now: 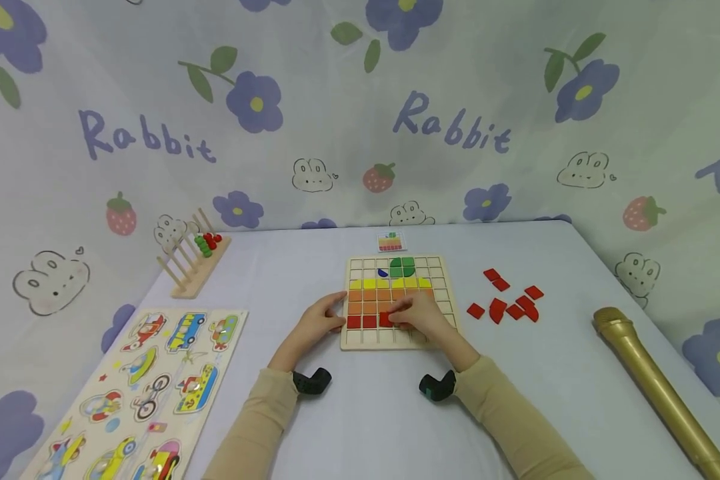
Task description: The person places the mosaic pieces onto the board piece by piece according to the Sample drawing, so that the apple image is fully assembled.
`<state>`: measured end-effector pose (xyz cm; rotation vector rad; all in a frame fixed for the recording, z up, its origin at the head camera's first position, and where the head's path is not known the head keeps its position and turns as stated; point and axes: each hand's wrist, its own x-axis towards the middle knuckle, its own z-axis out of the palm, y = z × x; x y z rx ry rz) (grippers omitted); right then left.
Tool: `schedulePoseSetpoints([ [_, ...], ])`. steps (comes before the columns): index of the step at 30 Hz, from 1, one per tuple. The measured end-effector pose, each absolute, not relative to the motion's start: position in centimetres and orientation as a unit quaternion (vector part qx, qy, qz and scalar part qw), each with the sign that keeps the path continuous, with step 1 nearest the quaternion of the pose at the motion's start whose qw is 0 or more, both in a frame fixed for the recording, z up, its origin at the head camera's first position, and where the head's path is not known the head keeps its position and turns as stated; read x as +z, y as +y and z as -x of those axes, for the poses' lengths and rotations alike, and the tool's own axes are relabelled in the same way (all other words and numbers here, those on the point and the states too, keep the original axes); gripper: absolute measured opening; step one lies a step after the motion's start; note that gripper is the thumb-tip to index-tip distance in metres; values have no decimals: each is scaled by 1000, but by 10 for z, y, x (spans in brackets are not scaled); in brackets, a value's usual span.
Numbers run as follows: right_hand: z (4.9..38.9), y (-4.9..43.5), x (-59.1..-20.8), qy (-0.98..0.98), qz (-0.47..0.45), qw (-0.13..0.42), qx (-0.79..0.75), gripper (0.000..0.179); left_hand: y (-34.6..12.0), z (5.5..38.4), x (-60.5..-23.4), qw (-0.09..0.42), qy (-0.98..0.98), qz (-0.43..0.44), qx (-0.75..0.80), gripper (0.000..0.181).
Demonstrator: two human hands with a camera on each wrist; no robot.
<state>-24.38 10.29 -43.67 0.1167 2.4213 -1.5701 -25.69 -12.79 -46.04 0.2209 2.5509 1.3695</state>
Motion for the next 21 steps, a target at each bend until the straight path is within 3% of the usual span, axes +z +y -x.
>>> schedulePoseSetpoints([
  [21, 240, 99, -442, 884, 0, 84, -460, 3, -128, 256, -458, 117, 871, -82, 471, 58],
])
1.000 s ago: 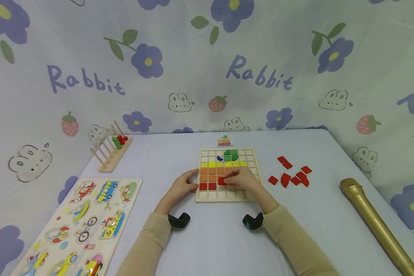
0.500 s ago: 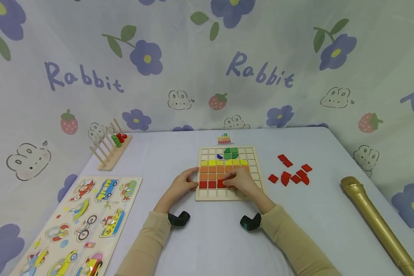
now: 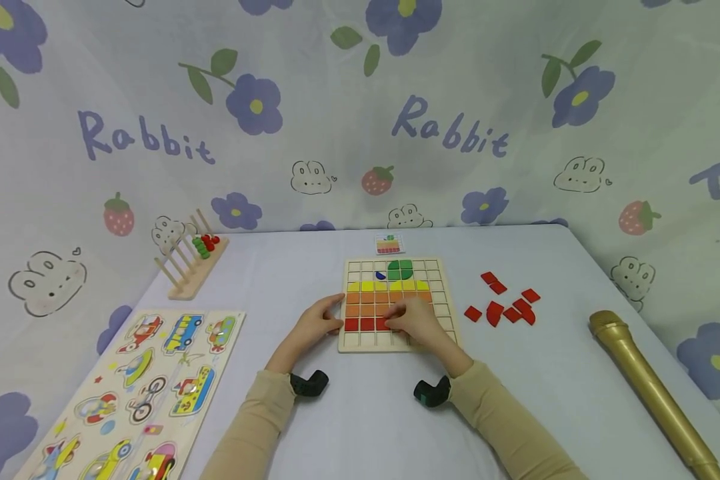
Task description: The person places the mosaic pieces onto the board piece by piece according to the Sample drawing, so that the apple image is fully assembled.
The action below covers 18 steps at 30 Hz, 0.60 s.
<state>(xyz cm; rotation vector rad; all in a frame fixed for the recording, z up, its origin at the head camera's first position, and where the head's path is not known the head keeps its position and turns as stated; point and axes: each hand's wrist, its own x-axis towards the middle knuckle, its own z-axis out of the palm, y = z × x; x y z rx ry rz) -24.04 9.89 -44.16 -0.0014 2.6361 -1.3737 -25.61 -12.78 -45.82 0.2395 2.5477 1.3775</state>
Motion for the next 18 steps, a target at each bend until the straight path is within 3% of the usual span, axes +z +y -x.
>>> schedulePoseSetpoints([
  [9, 247, 113, -433, 856, -10, 85, -510, 16, -130, 255, -458, 120, 869, -72, 475, 58],
  [18, 265, 204, -413, 865, -53, 20, -498, 31, -128, 254, -458, 119, 868, -75, 476, 58],
])
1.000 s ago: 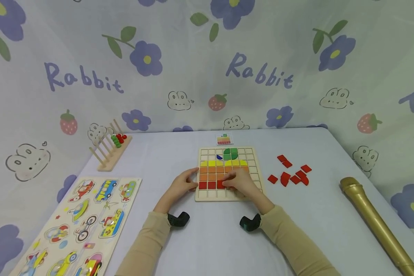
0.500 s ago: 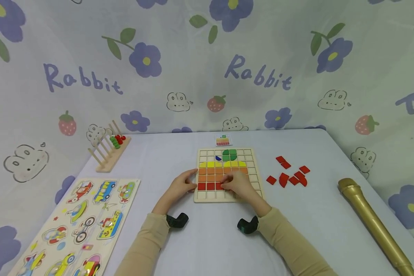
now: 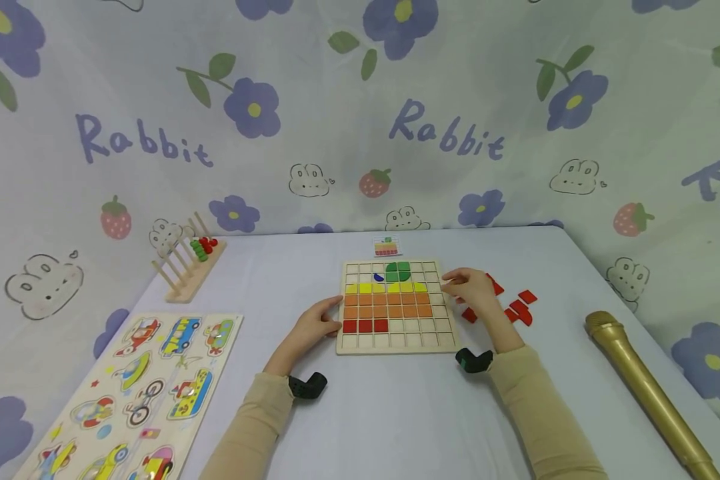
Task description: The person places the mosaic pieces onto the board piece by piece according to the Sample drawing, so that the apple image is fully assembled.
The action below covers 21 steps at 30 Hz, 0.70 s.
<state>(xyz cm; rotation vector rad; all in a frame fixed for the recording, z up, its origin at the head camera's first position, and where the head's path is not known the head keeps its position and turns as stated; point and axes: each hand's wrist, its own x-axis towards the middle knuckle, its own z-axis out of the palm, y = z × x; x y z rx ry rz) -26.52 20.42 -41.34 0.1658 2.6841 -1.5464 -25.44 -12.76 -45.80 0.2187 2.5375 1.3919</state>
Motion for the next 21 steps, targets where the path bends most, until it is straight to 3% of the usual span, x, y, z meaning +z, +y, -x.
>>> schedulePoseSetpoints([
  [10, 257, 281, -429, 869, -201, -10, -451, 39, -126, 253, -462, 119, 867, -79, 476, 58],
  [21, 257, 279, -436, 923, -190, -3, -334, 46, -128, 254, -458, 115, 868, -78, 477, 57],
])
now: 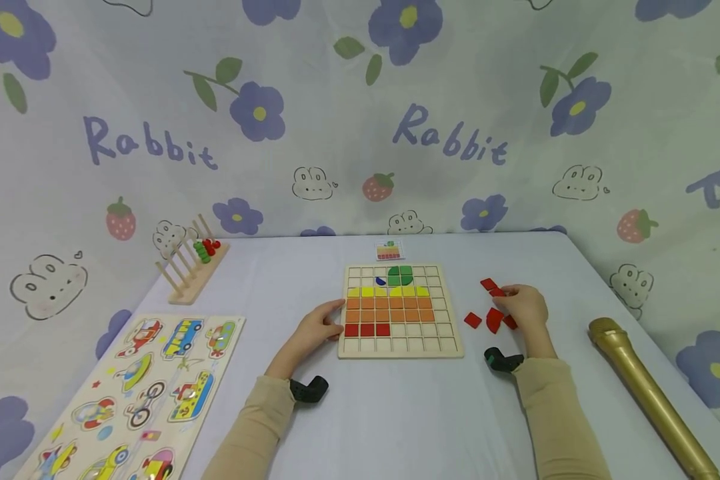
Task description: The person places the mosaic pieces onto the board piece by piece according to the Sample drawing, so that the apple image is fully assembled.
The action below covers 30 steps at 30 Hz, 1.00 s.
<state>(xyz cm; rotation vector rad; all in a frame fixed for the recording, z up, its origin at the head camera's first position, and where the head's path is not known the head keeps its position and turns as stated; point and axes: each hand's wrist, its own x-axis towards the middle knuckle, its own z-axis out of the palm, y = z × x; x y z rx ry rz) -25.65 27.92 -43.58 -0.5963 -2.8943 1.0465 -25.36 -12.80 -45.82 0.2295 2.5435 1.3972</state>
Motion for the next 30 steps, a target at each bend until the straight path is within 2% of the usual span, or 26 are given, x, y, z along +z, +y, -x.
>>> schedulePoseSetpoints([
  [6, 255, 279, -434, -922, 176, 43, 342, 43, -128, 255, -459, 115, 868, -81, 477, 57],
  [9, 256, 276, -430, -900, 170, 59, 398, 41, -128, 255, -460, 117, 868, -81, 476, 56],
  [12, 257, 270, -423, -814, 157, 23, 559, 37, -129, 254, -460, 114, 864, -91, 481, 56],
  [15, 259, 258, -413, -683, 140, -50, 715, 28, -130, 252, -459, 107, 861, -110, 485, 55],
  [17, 259, 249, -407, -630, 127, -94, 760, 20, -130, 251, -457, 105, 859, -117, 487, 55],
  [23, 259, 219, -406, -654, 61, -157, 738, 11, -129, 256, -460, 116, 856, -89, 497, 57],
  [30, 255, 180, -418, -715, 28, -185, 674, 26, -128, 257, -460, 120, 861, -76, 488, 57],
])
